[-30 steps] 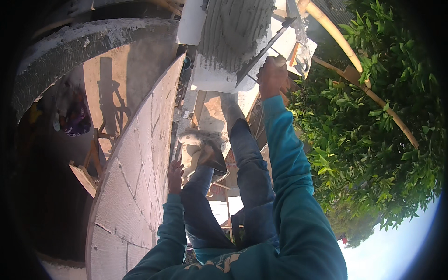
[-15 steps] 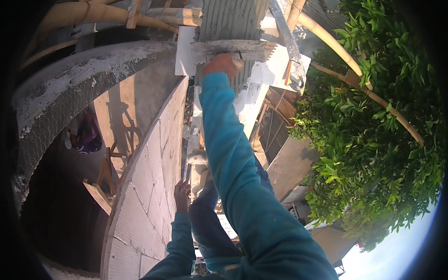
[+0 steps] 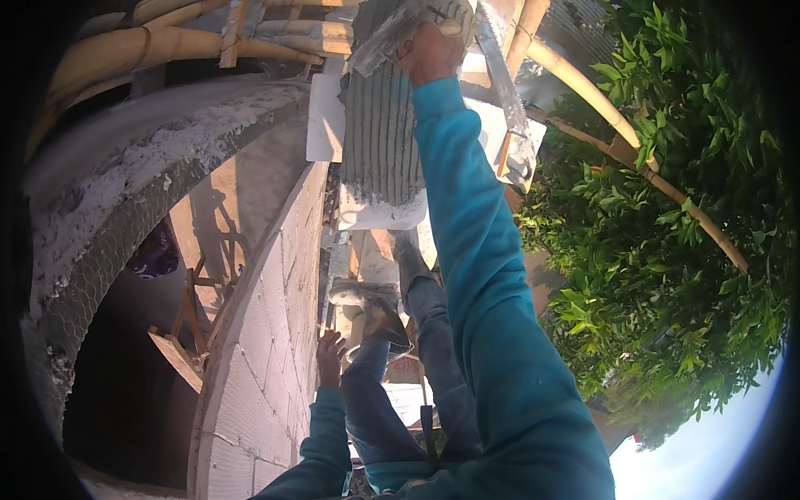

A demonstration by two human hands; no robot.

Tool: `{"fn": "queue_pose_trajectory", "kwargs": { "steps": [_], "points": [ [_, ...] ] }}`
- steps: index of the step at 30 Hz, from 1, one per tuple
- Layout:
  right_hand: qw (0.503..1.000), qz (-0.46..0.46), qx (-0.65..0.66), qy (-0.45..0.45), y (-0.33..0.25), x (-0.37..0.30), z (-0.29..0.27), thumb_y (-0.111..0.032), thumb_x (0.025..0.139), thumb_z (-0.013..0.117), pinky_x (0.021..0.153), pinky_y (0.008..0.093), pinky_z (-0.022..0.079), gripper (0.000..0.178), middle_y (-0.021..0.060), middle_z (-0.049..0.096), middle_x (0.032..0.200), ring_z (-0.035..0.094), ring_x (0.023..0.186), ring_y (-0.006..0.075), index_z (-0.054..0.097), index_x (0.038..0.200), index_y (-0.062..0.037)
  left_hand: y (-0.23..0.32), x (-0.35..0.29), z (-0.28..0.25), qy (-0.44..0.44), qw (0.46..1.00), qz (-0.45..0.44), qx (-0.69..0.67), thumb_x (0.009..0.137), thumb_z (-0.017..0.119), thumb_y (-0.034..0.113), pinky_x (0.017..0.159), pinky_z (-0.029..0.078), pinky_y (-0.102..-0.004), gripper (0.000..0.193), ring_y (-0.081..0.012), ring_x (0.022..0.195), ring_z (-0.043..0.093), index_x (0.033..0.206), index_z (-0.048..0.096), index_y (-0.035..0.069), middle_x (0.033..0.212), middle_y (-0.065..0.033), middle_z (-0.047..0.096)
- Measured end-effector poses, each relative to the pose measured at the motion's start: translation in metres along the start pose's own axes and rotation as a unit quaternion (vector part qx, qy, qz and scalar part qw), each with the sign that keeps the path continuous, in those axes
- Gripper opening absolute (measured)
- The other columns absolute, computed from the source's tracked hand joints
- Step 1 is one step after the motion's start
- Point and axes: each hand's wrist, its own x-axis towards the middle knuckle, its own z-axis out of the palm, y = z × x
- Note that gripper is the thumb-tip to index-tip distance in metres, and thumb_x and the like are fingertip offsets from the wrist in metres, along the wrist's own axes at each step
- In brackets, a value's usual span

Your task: The person installs white roof tiles on a sloped roof using a trowel to apply mortar and a hammer to tap tiles into place. The person repeatedly scoops mortar, spreads it on the roof surface, places tiles, and adjusts them with the hammer.

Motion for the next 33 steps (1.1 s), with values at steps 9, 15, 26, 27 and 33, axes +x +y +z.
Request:
{"fn": "queue_pose_trajectory", "kwargs": {
  "steps": [9,15,26,27,33],
  "points": [
    [0.815,-0.106,-0.514,-0.247,-0.130,0.083,-0.023,-0.022,0.087,0.065,0.048,0.0354,0.047,0.018,0.0051,0.058,0.063,0.055,0.049,0.0175,0.065,0.091,-0.0052,0.021,0.000,0.019,-0.018,1.000,-0.005,0.012,0.091,0.040,-0.003,0.097,0.048,-0.0385,0.046,-0.0268,0.119,0.057,0.136,0.047,0.000,0.134,-0.0157,0.056],
    [0.490,-0.433,-0.740,-0.159,-0.138,0.118,0.005,-0.037,0.085,0.061,0.079,0.0461,0.051,0.039,0.0207,0.070,0.093,0.067,0.088,0.0358,0.067,0.102,-0.0030,0.018,0.003,0.020,-0.019,0.999,0.005,0.027,0.090,0.040,-0.001,0.097,0.046,-0.0388,0.047,-0.0256,0.119,0.057,0.136,0.048,0.003,0.135,-0.0134,0.055],
    [0.307,-0.550,-0.771,-0.096,-0.151,0.254,-0.006,-0.031,0.085,0.062,0.088,0.0522,0.049,0.042,0.0269,0.066,0.106,0.063,0.104,0.0409,0.064,0.115,-0.0033,-0.004,0.024,0.012,-0.023,0.999,-0.022,0.005,0.091,0.041,0.001,0.097,0.047,-0.0361,0.044,-0.0264,0.116,0.058,0.134,0.050,0.001,0.132,-0.0139,0.057],
    [0.460,-0.377,-0.772,-0.224,-0.132,0.181,0.032,-0.028,0.086,0.060,0.084,0.0494,0.051,0.034,0.0272,0.067,0.100,0.065,0.098,0.0412,0.067,0.105,-0.0010,-0.017,0.009,0.015,0.007,1.000,-0.030,0.003,0.091,0.041,0.000,0.097,0.047,-0.0360,0.044,-0.0260,0.115,0.059,0.134,0.050,0.001,0.131,-0.0137,0.057],
    [0.314,-0.442,-0.786,-0.297,-0.089,0.143,0.004,-0.024,0.088,0.058,0.069,0.0455,0.052,0.028,0.0244,0.068,0.090,0.065,0.080,0.0361,0.066,0.087,0.0028,-0.005,0.016,0.032,-0.039,0.999,-0.030,0.022,0.088,0.044,0.010,0.104,0.042,-0.0406,0.049,-0.0274,0.124,0.054,0.136,0.048,0.002,0.135,-0.0154,0.054]
  ]
}}
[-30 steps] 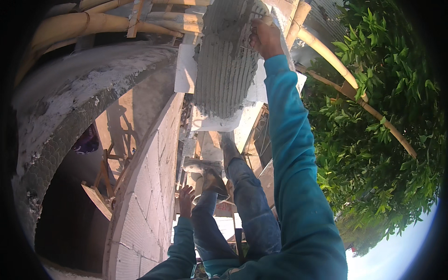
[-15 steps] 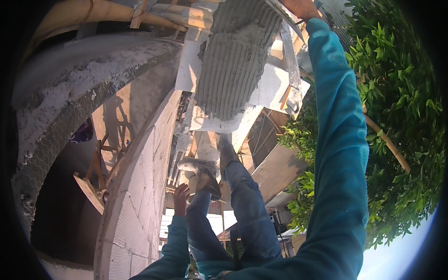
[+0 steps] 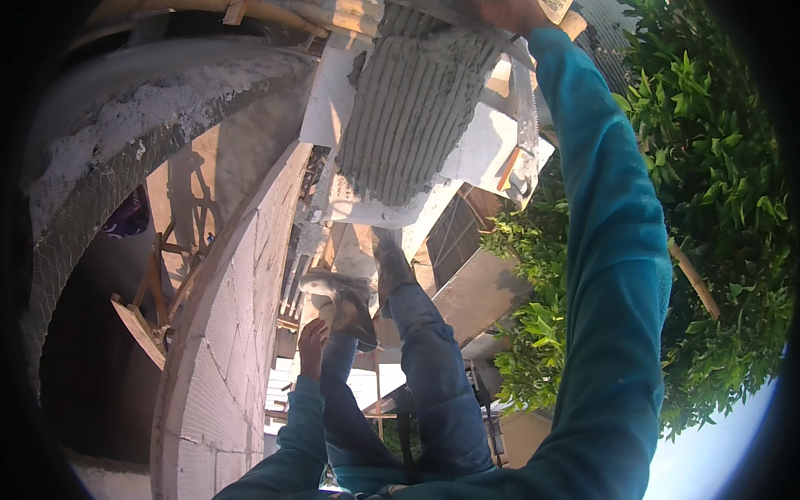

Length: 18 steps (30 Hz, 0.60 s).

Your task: The person installs white roof tiles on a sloped roof using a trowel to apply mortar and a hammer to tap tiles into place. The person repeatedly scoops mortar, spreads it on the roof surface, places tiles, and adjusts them with the hammer.

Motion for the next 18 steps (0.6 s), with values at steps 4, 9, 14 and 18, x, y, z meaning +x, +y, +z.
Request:
{"fn": "queue_pose_trajectory", "kwargs": {
  "steps": [4,9,14,18],
  "points": [
    [0.993,0.057,0.067,-0.073,-0.059,-0.047,-0.003,-0.030,0.082,0.067,0.073,0.0437,0.054,0.025,0.0157,0.071,0.085,0.069,0.077,0.0315,0.068,0.097,-0.0100,0.000,-0.008,0.010,-0.018,1.000,0.022,-0.008,0.091,0.044,0.013,0.105,0.041,-0.0415,0.048,-0.0284,0.126,0.052,0.137,0.047,0.003,0.137,-0.0155,0.052],
    [0.983,0.096,0.110,-0.110,-0.115,-0.108,0.001,-0.034,0.081,0.066,0.083,0.0452,0.054,0.030,0.0194,0.071,0.094,0.068,0.091,0.0385,0.071,0.104,-0.0138,0.000,-0.002,0.008,-0.038,0.998,0.044,-0.008,0.091,0.045,0.015,0.107,0.040,-0.0427,0.048,-0.0296,0.127,0.052,0.138,0.047,0.003,0.137,-0.0163,0.052],
    [0.973,0.121,0.135,-0.140,-0.150,-0.147,0.017,-0.047,0.081,0.068,0.081,0.0462,0.053,0.040,0.0196,0.071,0.093,0.067,0.092,0.0390,0.071,0.103,-0.0142,-0.013,0.002,-0.005,-0.031,0.997,0.071,-0.012,0.091,0.045,0.014,0.106,0.042,-0.0427,0.048,-0.0295,0.126,0.053,0.137,0.047,0.001,0.137,-0.0167,0.052],
    [0.967,0.132,0.143,-0.163,-0.179,-0.178,0.032,-0.040,0.081,0.067,0.084,0.0453,0.053,0.041,0.0199,0.071,0.095,0.068,0.094,0.0380,0.069,0.113,-0.0154,-0.021,0.001,-0.020,-0.024,0.998,0.062,-0.010,0.091,0.046,0.014,0.105,0.042,-0.0408,0.048,-0.0286,0.126,0.053,0.137,0.047,0.000,0.137,-0.0165,0.053]
  ]
}}
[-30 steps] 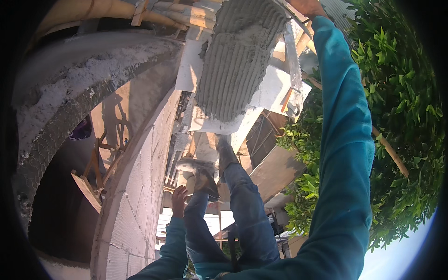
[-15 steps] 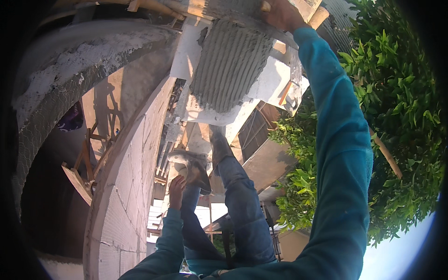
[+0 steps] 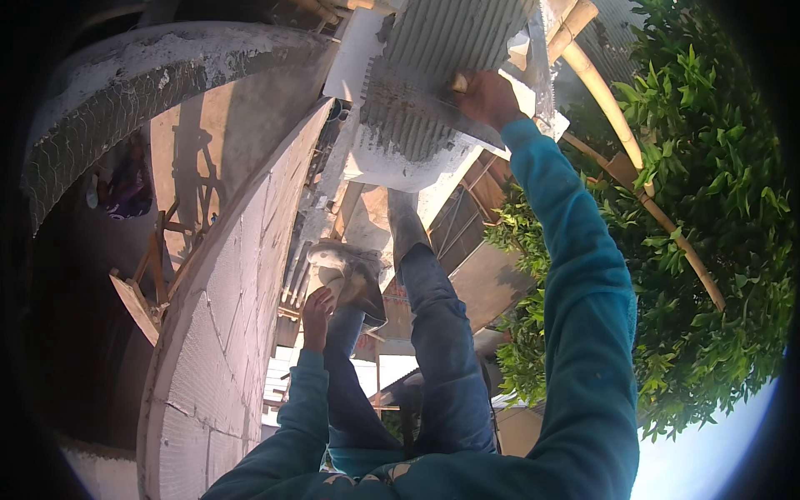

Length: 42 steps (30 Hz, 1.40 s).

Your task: The person installs white roof tiles on a sloped roof using a trowel to apply mortar and a hammer to tap tiles into place. The person repeatedly scoops mortar, spreads it on the roof surface, places tiles, and adjusts them with the hammer.

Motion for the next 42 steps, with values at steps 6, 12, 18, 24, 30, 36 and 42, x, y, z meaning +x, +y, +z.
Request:
{"fn": "queue_pose_trajectory", "kwargs": {
  "steps": [6,12,18,24,30,36,42],
  "points": [
    [1.000,-0.008,0.009,-0.004,-0.019,-0.042,0.062,-0.029,0.080,0.066,0.088,0.0447,0.054,0.050,0.0201,0.070,0.102,0.067,0.097,0.0369,0.062,0.126,-0.0129,-0.011,-0.003,-0.014,-0.001,1.000,-0.005,-0.029,0.092,0.047,0.012,0.105,0.041,-0.0391,0.047,-0.0263,0.126,0.053,0.137,0.047,0.000,0.137,-0.0142,0.054],
    [1.000,-0.019,0.000,0.005,-0.047,-0.078,0.087,-0.031,0.077,0.069,0.084,0.0454,0.055,0.045,0.0199,0.071,0.091,0.068,0.091,0.0381,0.066,0.117,-0.0110,-0.019,-0.004,-0.022,-0.005,0.999,0.013,-0.031,0.092,0.047,0.012,0.104,0.042,-0.0381,0.045,-0.0253,0.125,0.054,0.135,0.049,0.000,0.136,-0.0134,0.055],
    [0.997,-0.051,0.033,0.041,-0.050,-0.092,0.111,-0.028,0.077,0.069,0.077,0.0455,0.055,0.039,0.0189,0.070,0.084,0.069,0.083,0.0365,0.067,0.111,-0.0108,-0.019,-0.004,-0.030,-0.001,0.999,0.031,-0.028,0.092,0.047,0.011,0.104,0.043,-0.0386,0.045,-0.0251,0.124,0.055,0.135,0.050,0.001,0.135,-0.0133,0.056],
    [0.955,0.076,0.237,-0.164,-0.035,-0.068,0.118,-0.021,0.081,0.067,0.057,0.0367,0.050,0.028,0.0125,0.069,0.074,0.067,0.065,0.0234,0.066,0.104,-0.0044,-0.019,-0.008,-0.038,0.010,1.000,0.027,-0.008,0.091,0.047,0.010,0.104,0.044,-0.0383,0.045,-0.0255,0.124,0.055,0.135,0.050,0.001,0.135,-0.0132,0.056],
    [0.842,0.155,0.380,-0.349,-0.020,-0.071,0.111,-0.029,0.098,0.050,0.076,0.0336,0.051,0.037,0.0118,0.069,0.104,0.065,0.086,0.0178,0.065,0.115,-0.0004,-0.019,-0.018,-0.049,0.020,0.997,0.055,-0.042,0.093,0.040,0.002,0.099,0.045,-0.0360,0.042,-0.0237,0.121,0.057,0.132,0.052,0.001,0.133,-0.0115,0.058],
    [0.787,0.060,0.522,-0.323,0.031,-0.113,0.081,-0.029,0.099,0.051,0.083,0.0336,0.053,0.038,0.0098,0.067,0.112,0.065,0.095,0.0172,0.061,0.122,-0.0005,-0.009,-0.051,-0.059,0.035,0.994,0.088,-0.053,0.091,0.040,0.001,0.098,0.045,-0.0352,0.043,-0.0237,0.119,0.058,0.132,0.053,0.001,0.130,-0.0110,0.059],
    [0.818,-0.041,0.544,-0.184,0.053,-0.128,0.026,-0.026,0.098,0.054,0.084,0.0326,0.054,0.038,0.0087,0.066,0.115,0.064,0.098,0.0170,0.059,0.126,-0.0012,-0.017,-0.047,-0.066,0.038,0.991,0.114,-0.065,0.089,0.041,0.001,0.096,0.046,-0.0333,0.044,-0.0233,0.116,0.059,0.131,0.053,0.000,0.128,-0.0103,0.060]
  ]
}}
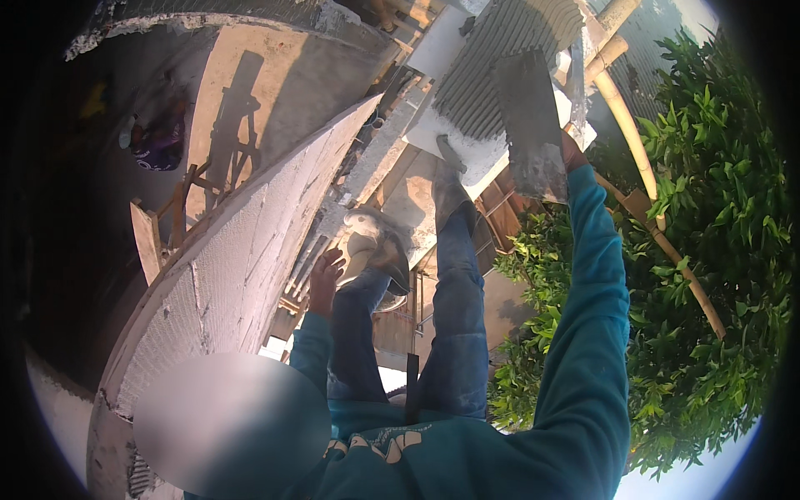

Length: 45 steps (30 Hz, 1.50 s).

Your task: The person installs white roof tiles on a sloped roof using a trowel to apply mortar and a hammer to tap tiles into place. The person repeatedly scoops mortar, spreads it on the roof surface, places tiles, and adjusts them with the hammer.

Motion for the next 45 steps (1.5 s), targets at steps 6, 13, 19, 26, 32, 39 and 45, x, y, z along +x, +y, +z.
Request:
{"fn": "queue_pose_trajectory", "kwargs": {
  "steps": [6,13,19,26,32,39,45],
  "points": [
    [0.962,0.039,0.217,0.163,0.019,-0.018,0.039,-0.025,0.097,0.055,0.084,0.0331,0.055,0.037,0.0077,0.066,0.113,0.065,0.099,0.0196,0.057,0.127,-0.0022,0.003,0.018,0.020,-0.066,0.998,0.023,0.010,0.093,0.044,0.009,0.100,0.045,-0.0389,0.044,-0.0257,0.122,0.055,0.136,0.050,0.002,0.134,-0.0131,0.055],
    [0.805,-0.080,0.522,0.272,0.069,-0.029,0.144,-0.035,0.099,0.050,0.084,0.0415,0.057,0.041,0.0104,0.066,0.112,0.066,0.098,0.0277,0.058,0.125,-0.0038,-0.007,0.154,0.111,-0.168,0.968,0.153,0.110,0.099,0.055,0.024,0.096,0.048,-0.0401,0.044,-0.0218,0.117,0.058,0.139,0.048,0.006,0.133,-0.0106,0.057],
    [0.611,-0.125,0.681,0.384,0.145,0.025,0.289,-0.029,0.097,0.040,0.057,0.0411,0.051,0.023,0.0084,0.055,0.076,0.054,0.063,0.0246,0.052,0.097,-0.0089,0.084,0.175,0.141,-0.118,0.986,0.114,0.003,0.103,0.046,0.029,0.089,0.049,-0.0371,0.042,-0.0258,0.112,0.062,0.135,0.053,0.002,0.130,-0.0140,0.061],
    [0.491,-0.037,0.746,0.448,0.137,0.104,0.366,-0.033,0.096,0.035,0.051,0.0324,0.041,0.026,0.0011,0.042,0.062,0.041,0.053,0.0157,0.043,0.077,-0.0170,0.126,0.171,0.083,-0.127,0.966,0.178,0.137,0.102,0.047,0.035,0.107,0.039,-0.0455,0.047,-0.0302,0.127,0.052,0.137,0.051,0.004,0.137,-0.0142,0.056],
    [0.461,-0.157,0.748,0.450,0.199,0.156,0.339,-0.047,0.096,0.043,0.075,0.0397,0.054,0.037,0.0049,0.065,0.104,0.063,0.087,0.0202,0.060,0.111,-0.0175,0.133,0.203,0.122,-0.185,0.882,0.298,0.315,0.101,0.050,0.029,0.102,0.043,-0.0358,0.040,-0.0222,0.120,0.057,0.129,0.058,0.002,0.130,-0.0110,0.061],
    [0.418,-0.174,0.749,0.483,0.196,0.177,0.325,-0.054,0.094,0.036,0.099,0.0477,0.048,0.057,0.0076,0.060,0.128,0.057,0.116,0.0287,0.057,0.128,-0.0134,0.133,0.198,0.194,-0.147,0.837,0.352,0.392,0.099,0.053,0.025,0.095,0.048,-0.0310,0.031,-0.0199,0.109,0.065,0.119,0.066,0.004,0.117,-0.0114,0.069],
    [0.421,-0.308,0.769,0.371,0.206,0.198,0.332,-0.061,0.093,0.038,0.101,0.0513,0.044,0.063,0.0114,0.058,0.130,0.054,0.119,0.0339,0.056,0.130,-0.0128,0.134,0.207,0.194,-0.147,0.803,0.415,0.403,0.098,0.056,0.025,0.093,0.049,-0.0318,0.029,-0.0216,0.105,0.067,0.120,0.066,0.008,0.117,-0.0096,0.070]
  ]
}}
